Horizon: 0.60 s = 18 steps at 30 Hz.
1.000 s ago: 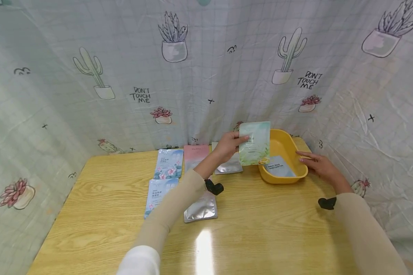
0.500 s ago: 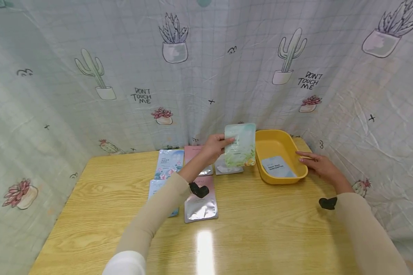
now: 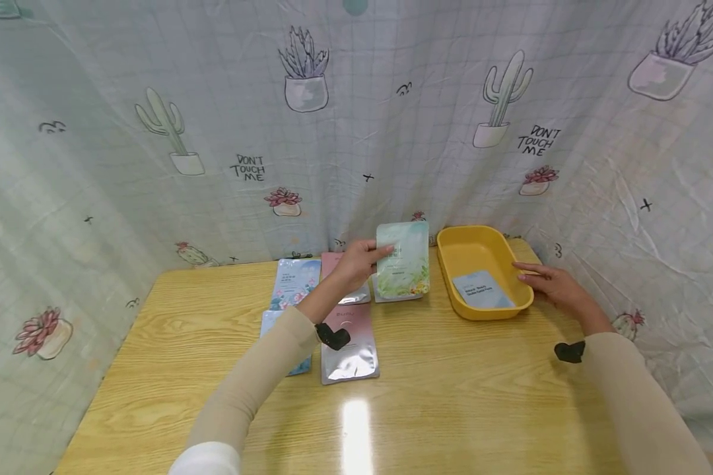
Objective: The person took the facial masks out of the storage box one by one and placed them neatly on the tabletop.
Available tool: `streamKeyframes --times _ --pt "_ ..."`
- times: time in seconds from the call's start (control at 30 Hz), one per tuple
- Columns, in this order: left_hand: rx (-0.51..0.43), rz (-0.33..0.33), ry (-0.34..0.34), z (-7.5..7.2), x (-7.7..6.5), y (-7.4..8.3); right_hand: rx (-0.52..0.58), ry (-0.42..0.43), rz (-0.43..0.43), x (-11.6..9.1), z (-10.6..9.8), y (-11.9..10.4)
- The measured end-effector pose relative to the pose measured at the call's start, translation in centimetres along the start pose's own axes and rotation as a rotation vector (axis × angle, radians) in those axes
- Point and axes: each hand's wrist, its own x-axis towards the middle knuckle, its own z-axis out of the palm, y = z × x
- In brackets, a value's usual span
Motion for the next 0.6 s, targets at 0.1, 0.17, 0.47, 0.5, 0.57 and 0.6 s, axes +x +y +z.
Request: streamKeyframes --times 0.1,0.17,0.47,0.5,0.57,0.6 --pt "-0.017 -0.004 0.003 -0.1 -0.2 -0.2 0.014 -0.005 0.008 -0.2 0.0 -0.1" --pt "-0.024 -0.006 0.007 -0.1 -0.3 -0.4 0.026 -0.013 0.006 -0.2 0.1 -0.3" --pt "-0.029 -0.018 0.007 -0.3 -0.9 -1.0 0.058 -0.02 0.003 0.0 0.1 -0.2" --pt "-0.019 -0.017 0.007 -0.4 -1.0 -1.2 0.057 -0.018 0.001 0.0 0.1 -0.1" --pt "0.005 -0.015 0.004 -0.4 -1.3 -1.6 0.054 -0.017 0.001 0.0 0.0 -0.1" --pt "0.01 -0.014 0.002 -0.5 -1.4 -1.9 0.051 -0.016 0.002 0.0 0.0 -0.1"
